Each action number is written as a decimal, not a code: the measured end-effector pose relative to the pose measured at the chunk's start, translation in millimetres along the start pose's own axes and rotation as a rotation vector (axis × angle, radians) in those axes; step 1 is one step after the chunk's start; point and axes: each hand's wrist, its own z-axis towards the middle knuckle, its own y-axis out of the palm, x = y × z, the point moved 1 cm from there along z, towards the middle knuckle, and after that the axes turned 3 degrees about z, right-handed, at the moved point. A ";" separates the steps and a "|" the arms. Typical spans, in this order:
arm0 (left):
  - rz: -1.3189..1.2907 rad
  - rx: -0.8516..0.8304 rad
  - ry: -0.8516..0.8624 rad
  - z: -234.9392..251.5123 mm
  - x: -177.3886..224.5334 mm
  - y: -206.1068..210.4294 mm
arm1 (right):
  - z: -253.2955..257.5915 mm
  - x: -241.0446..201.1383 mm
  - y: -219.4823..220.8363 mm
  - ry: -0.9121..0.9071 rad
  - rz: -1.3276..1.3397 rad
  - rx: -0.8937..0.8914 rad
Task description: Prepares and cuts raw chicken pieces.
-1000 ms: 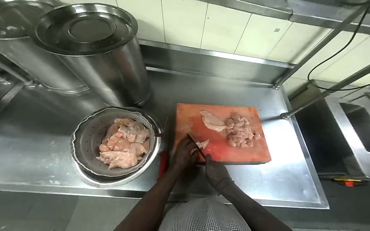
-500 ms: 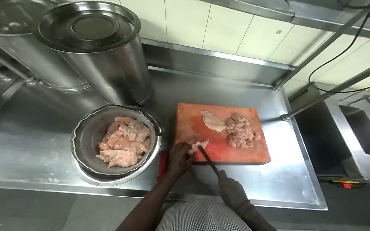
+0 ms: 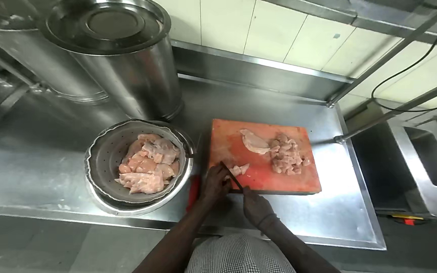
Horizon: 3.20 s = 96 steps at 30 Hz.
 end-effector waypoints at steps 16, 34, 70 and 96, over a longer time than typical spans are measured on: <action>-0.545 -0.232 -0.629 18.8 55.2 -63.6 | -24.2 57.7 20.3 0.146 0.142 0.009; 0.181 -0.215 -0.209 -7.2 32.1 -19.4 | -30.4 49.0 4.6 0.004 0.141 -0.064; 0.204 -0.445 -0.404 36.2 59.6 -14.5 | -48.1 170.1 81.7 0.171 0.931 0.587; 0.185 -0.730 -0.161 221.7 124.8 65.8 | -58.8 216.6 122.6 0.290 1.706 0.752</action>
